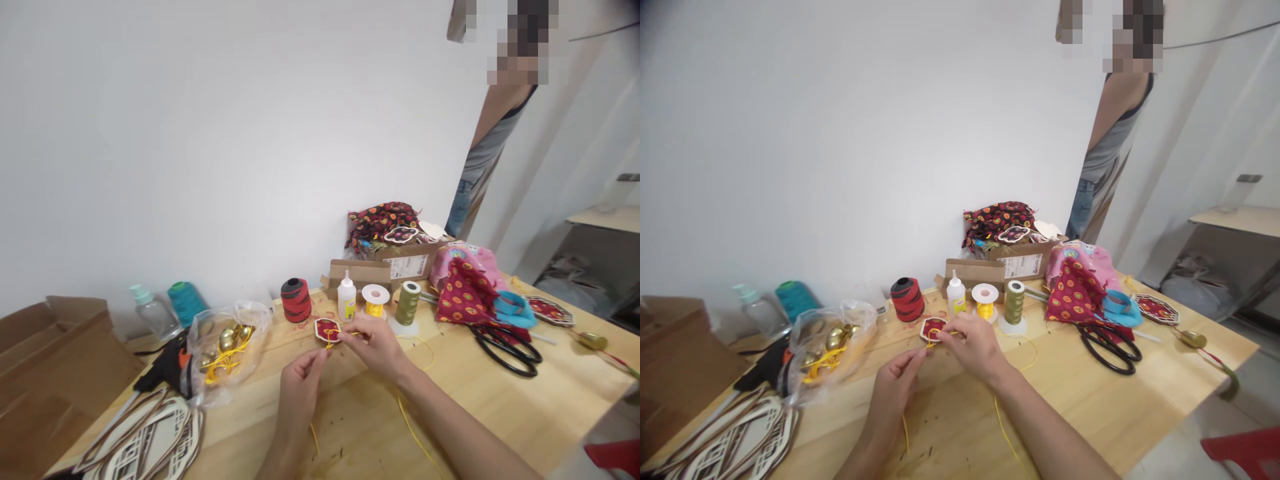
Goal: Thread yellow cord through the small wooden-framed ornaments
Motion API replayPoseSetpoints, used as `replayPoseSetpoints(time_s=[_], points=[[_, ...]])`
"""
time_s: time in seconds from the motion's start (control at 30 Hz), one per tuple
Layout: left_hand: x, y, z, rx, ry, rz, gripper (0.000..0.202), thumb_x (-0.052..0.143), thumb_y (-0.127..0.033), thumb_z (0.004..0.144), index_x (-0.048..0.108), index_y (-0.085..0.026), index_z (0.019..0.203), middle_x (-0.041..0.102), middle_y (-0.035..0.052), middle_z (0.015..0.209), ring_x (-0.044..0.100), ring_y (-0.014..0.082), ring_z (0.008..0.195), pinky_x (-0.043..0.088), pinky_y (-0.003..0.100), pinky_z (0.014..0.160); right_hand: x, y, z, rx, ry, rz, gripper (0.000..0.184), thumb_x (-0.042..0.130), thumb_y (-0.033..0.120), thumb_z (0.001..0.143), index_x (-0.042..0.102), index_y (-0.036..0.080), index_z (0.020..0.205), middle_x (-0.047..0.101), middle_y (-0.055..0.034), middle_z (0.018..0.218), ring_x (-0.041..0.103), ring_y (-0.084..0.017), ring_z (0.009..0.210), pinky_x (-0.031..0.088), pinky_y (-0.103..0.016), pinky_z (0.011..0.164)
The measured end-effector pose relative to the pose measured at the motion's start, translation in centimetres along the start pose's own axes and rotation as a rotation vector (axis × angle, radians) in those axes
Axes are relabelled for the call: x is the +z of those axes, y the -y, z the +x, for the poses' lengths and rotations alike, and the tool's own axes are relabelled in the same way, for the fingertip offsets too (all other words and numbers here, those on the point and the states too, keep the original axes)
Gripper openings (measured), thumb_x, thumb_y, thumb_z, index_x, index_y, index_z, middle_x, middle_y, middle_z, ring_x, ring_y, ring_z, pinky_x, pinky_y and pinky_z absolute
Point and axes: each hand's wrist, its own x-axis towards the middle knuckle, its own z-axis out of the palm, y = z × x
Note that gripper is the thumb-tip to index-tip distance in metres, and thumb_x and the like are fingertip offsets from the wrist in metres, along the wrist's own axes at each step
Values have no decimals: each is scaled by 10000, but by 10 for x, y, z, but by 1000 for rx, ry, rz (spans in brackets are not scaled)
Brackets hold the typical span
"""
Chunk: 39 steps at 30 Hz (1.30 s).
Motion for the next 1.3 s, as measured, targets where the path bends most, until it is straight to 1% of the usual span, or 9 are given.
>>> replayPoseSetpoints(time_s=[0.13, 0.23, 0.3, 0.4, 0.47, 0.53, 0.8, 0.97, 1.3], points=[[1, 0, 0, 66, 103, 2, 262, 567, -328, 652, 688, -138, 783, 613, -14, 516, 532, 135, 533, 414, 223, 548, 9, 2, 0, 56, 66, 183, 173, 598, 263, 680, 629, 165, 818, 549, -9, 658, 475, -109, 585, 349, -196, 512], [1, 1, 0, 78, 96, 25, 249, 577, -326, 641, 690, -136, 758, 646, -1, 593, 556, 162, 633, 419, 233, 600, 13, 1, -1, 50, 94, 206, 128, 558, 244, 717, 657, 164, 714, 532, -5, 598, 475, -107, 577, 356, -199, 518], [1, 2, 1, 56, 78, 47, 271, 587, -341, 631, 681, -127, 768, 589, -23, 497, 517, 138, 530, 393, 208, 504, 14, 0, -1, 61, 71, 191, 148, 562, 248, 714, 655, 160, 640, 509, 1, 556, 462, -105, 554, 353, -201, 508], [1, 2, 0, 13, 51, 57, 316, 602, -355, 616, 653, -120, 822, 357, -95, 350, 306, 65, 341, 245, 169, 356, 15, -2, -1, 84, 40, 211, 154, 577, 255, 699, 639, 150, 606, 506, 2, 560, 458, -101, 549, 354, -200, 504], [1, 1, 0, 3, 33, 64, 332, 608, -363, 608, 646, -121, 833, 229, -117, 357, 183, 46, 335, 163, 167, 339, 16, -2, -1, 96, 53, 231, 174, 558, 258, 713, 630, 147, 600, 501, 4, 559, 454, -98, 546, 351, -196, 500], [0, 0, -1, 23, 15, 82, 338, 610, -379, 601, 660, -118, 810, 176, -114, 385, 145, 47, 362, 134, 174, 345, 17, -2, -2, 108, 79, 246, 189, 539, 263, 726, 625, 148, 604, 497, 7, 559, 445, -95, 540, 345, -191, 489], [-3, -2, -1, 55, 21, 174, 395, 611, -432, 576, 686, -103, 781, 138, -101, 426, 132, 48, 395, 122, 179, 369, 18, 4, -2, 99, 66, 254, 214, 513, 242, 727, 566, 143, 545, 460, 17, 541, 413, -90, 523, 328, -193, 487], [0, -3, 0, 62, 30, 177, 384, 608, -430, 580, 669, -89, 745, 142, -102, 429, 132, 51, 403, 121, 181, 372, 19, 7, -1, 157, 44, 310, 242, 492, 256, 731, 529, 146, 518, 435, 29, 509, 393, -85, 498, 320, -190, 475], [0, 1, 0, 91, 14, 132, 378, 622, -425, 569, 677, -108, 768, 142, -100, 436, 137, 53, 401, 134, 185, 366, 21, 3, -2, 156, 43, 270, 231, 496, 253, 735, 553, 144, 540, 431, 33, 514, 377, -79, 491, 313, -189, 474]])
